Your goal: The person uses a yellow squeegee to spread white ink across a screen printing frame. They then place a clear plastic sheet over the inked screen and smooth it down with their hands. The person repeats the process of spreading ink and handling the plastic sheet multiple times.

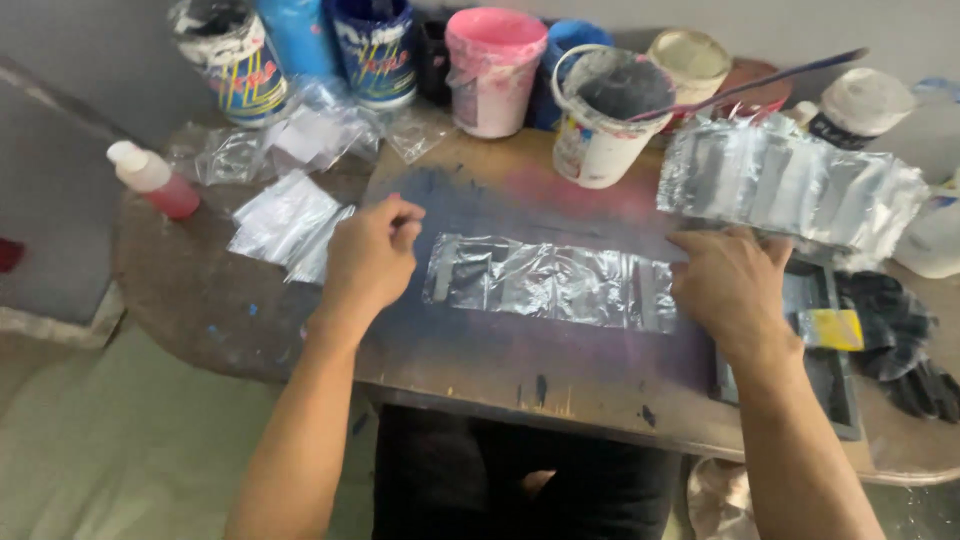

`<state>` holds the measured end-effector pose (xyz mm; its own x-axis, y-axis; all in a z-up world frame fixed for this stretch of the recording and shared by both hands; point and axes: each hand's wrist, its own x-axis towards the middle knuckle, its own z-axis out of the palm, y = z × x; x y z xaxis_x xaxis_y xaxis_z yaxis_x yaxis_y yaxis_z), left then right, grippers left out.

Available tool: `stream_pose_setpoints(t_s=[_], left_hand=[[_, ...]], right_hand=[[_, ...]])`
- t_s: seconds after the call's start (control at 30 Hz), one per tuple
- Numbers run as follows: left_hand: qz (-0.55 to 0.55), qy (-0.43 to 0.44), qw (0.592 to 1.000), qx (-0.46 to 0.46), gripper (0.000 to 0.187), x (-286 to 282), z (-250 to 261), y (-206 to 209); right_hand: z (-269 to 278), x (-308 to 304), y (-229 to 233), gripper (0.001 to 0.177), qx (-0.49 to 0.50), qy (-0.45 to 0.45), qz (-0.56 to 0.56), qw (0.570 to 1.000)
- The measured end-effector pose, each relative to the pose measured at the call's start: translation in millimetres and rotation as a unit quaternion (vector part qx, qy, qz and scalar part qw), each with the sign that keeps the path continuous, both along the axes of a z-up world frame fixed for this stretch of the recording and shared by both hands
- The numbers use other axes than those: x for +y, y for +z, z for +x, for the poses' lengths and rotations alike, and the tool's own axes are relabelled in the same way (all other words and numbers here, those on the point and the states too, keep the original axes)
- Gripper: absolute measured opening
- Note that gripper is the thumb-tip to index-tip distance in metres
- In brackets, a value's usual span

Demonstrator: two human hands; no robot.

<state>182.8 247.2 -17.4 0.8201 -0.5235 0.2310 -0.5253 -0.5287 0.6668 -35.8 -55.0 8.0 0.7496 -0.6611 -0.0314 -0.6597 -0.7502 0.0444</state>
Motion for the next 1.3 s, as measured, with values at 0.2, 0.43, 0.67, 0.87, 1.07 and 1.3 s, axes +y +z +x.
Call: stream_pose_setpoints(t_s=[0.2,0.43,0.67,0.87,1.07,1.3], left_hand=[[0.170,-0.010,0.973,0.155,0.042,-25,9,19],[0.141,-0.052,0.989,-0.012,0.025,-30,24,-27],[0.145,-0.047,0.986,0.070,0.030,-22,24,-5],[0.129,-0.051,0.990,-0.027,0.024,-36,36,-40],[0.137,-0.062,0.989,-0.008,0.011,-38,36,-30],[0.087,-0.041,0.990,0.104,0.006,-32,28,-6]], right_hand=[[27,-2,9,0.046,0.142,-0.027,0.002,0.990],[24,-5,-9,0.044,0.148,-0.003,-0.048,0.988],[15,-16,1,0.058,0.082,-0.001,0.060,0.995],[16,-18,-12,0.034,0.085,0.001,0.012,0.996],[20,-9,-4,0.037,0.083,-0.011,0.020,0.996],[11,-21,-17,0.028,0.055,-0.001,0.019,0.998]])
